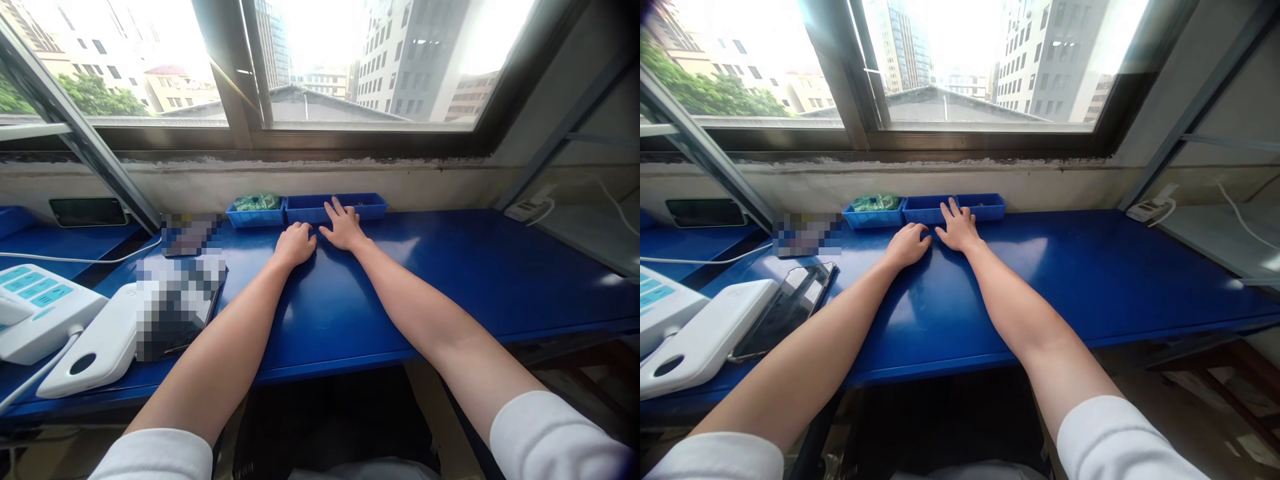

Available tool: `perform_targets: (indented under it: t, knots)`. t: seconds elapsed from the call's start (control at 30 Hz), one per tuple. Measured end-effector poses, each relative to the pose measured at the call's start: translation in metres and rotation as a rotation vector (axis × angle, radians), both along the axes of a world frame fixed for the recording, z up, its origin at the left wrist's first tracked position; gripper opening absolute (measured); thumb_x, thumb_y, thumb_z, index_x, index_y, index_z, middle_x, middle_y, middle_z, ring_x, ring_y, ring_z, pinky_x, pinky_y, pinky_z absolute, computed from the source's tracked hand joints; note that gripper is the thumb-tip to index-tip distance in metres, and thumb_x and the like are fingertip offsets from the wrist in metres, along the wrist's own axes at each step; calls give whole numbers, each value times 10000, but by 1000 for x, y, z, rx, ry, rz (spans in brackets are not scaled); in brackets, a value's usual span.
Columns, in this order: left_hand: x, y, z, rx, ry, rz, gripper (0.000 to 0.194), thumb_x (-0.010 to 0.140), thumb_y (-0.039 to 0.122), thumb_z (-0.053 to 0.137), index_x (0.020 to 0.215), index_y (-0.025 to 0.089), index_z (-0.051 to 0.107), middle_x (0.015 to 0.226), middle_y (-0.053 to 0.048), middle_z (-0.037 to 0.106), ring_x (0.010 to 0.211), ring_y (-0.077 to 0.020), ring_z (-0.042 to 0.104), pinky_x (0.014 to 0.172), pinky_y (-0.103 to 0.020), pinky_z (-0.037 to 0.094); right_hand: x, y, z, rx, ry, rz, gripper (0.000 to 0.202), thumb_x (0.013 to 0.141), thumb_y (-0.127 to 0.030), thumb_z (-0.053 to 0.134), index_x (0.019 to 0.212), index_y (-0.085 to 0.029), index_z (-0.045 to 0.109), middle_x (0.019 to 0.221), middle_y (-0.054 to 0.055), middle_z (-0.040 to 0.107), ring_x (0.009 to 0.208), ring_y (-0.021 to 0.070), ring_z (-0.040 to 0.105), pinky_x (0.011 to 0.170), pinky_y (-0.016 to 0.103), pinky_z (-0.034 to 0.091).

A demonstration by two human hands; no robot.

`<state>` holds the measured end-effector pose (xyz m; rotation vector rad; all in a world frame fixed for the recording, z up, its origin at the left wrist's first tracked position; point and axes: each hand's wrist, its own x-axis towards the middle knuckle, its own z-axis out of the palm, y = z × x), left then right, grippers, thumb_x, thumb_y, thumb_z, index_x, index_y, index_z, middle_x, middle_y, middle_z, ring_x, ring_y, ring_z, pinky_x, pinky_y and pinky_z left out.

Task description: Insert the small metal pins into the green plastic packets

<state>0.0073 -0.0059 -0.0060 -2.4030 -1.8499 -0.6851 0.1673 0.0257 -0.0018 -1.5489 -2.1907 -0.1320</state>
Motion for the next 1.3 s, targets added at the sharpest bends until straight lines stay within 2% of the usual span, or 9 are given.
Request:
perform_targets:
  t: [0.1,0.2,0.3,0.4,0.6,0.83,1.0,1.1,1.3]
  knots:
    - [-2,0,1,-7,-11,-6,367,863,328,438,1138,144,597,1152,-145,596,1075,-290,562,931,-386,441,3,-5,5,77,61,3,441,873,-338,466,1266,-146,519,1342,148,474,1181,318,409,981,440,366]
    - [-2,0,2,-20,-16,-5,366,861,330,437,1132,146,601,1152,-144,596,1062,-288,566,926,-384,443,7,-9,9,-64,80,-34,340,881,-360,462,1120,-146,576,1080,154,618,1026,299,549,885,409,432]
    - [-2,-1,3,-40,-3,-3,365,861,343,436,1127,157,605,1156,-138,594,1053,-284,568,912,-380,447,8,-11,9,-227,39,-138,446,861,-478,490,1143,-138,549,1024,175,637,943,325,608,802,430,462]
    - [-1,-1,3,-49,18,-11,366,861,349,435,1117,155,611,1155,-144,592,1050,-291,567,902,-393,450,5,-14,7,-252,-28,-189,495,871,-523,449,1124,-115,568,1052,216,630,973,363,609,786,455,466]
    - [-2,-1,3,-49,63,-24,358,857,346,432,1097,162,624,1135,-143,601,1059,-298,559,885,-393,455,-2,-17,5,-216,-111,-84,372,913,-409,394,1098,-165,606,1043,191,651,962,349,621,773,443,471]
    - [-3,-1,2,-51,61,-40,348,855,346,445,1095,168,625,1134,-130,603,1059,-280,561,892,-366,455,-2,-14,3,-220,-124,-23,386,933,-415,379,1036,-141,630,999,200,660,926,329,626,754,403,460]
    - [-3,-1,3,56,-39,-138,330,856,295,446,1111,170,614,1092,-104,622,1014,-238,583,894,-332,457,-2,-13,1,-167,177,176,367,917,-480,441,914,-168,635,820,96,679,744,208,618,660,291,434]
    - [-2,-2,6,108,-85,-223,276,855,264,436,990,178,661,983,-84,650,923,-216,607,844,-312,470,-1,-13,1,-164,427,332,378,855,-526,531,755,-172,619,665,26,639,633,144,575,607,246,413]
    - [-3,-3,9,88,-136,-225,278,844,346,487,924,184,698,920,-77,674,855,-211,621,797,-302,476,3,-11,1,-339,827,458,403,679,-558,692,737,-171,598,649,7,633,545,118,543,542,247,438]
